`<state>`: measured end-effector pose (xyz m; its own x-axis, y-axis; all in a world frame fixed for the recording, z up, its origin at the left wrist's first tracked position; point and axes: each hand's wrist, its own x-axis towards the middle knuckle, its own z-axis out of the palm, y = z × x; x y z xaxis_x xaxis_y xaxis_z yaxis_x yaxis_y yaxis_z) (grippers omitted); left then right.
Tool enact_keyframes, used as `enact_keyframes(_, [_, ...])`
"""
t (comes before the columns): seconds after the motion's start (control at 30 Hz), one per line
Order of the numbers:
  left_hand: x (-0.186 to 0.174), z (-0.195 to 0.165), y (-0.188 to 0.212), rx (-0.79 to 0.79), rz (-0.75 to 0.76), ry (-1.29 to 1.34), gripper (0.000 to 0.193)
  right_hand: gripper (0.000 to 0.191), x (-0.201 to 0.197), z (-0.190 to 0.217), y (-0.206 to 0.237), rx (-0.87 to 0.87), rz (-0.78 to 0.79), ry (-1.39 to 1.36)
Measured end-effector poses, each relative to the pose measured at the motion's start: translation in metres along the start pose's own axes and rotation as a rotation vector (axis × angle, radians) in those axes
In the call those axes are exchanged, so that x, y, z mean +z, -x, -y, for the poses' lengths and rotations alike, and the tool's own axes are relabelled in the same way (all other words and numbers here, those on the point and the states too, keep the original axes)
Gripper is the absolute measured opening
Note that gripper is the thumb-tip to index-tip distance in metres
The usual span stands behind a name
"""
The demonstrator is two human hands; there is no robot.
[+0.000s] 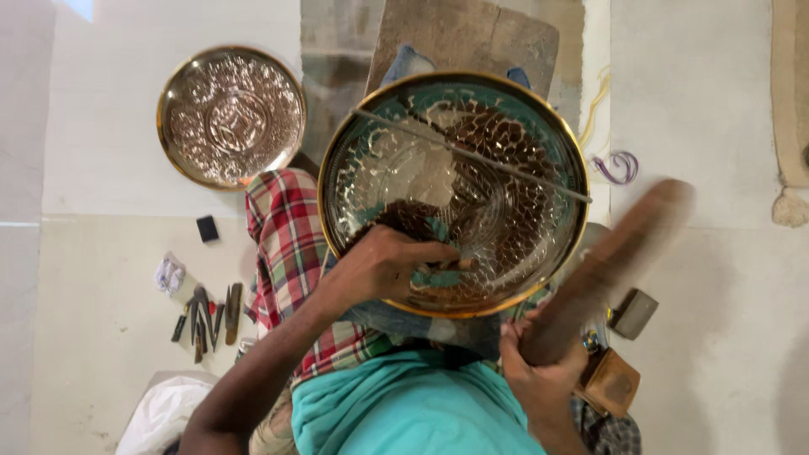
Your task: The person hammers a chisel against a brass plate to create a decorative pattern. They hold the chisel with one hand and strike it repeatedly with a wooden mallet, working on different sections of the plate's surface.
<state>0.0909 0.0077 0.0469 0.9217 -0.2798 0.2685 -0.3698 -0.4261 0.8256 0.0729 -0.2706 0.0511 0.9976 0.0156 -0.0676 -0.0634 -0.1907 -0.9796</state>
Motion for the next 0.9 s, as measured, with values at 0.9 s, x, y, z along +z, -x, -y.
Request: enact_keyframes(0.9, [-0.004, -0.001, -0.005, 0.052, -0.019, -0.054, 0.051, 0.043, -0.001, -0.003, 0.008, 0.058, -0.004, 0.117])
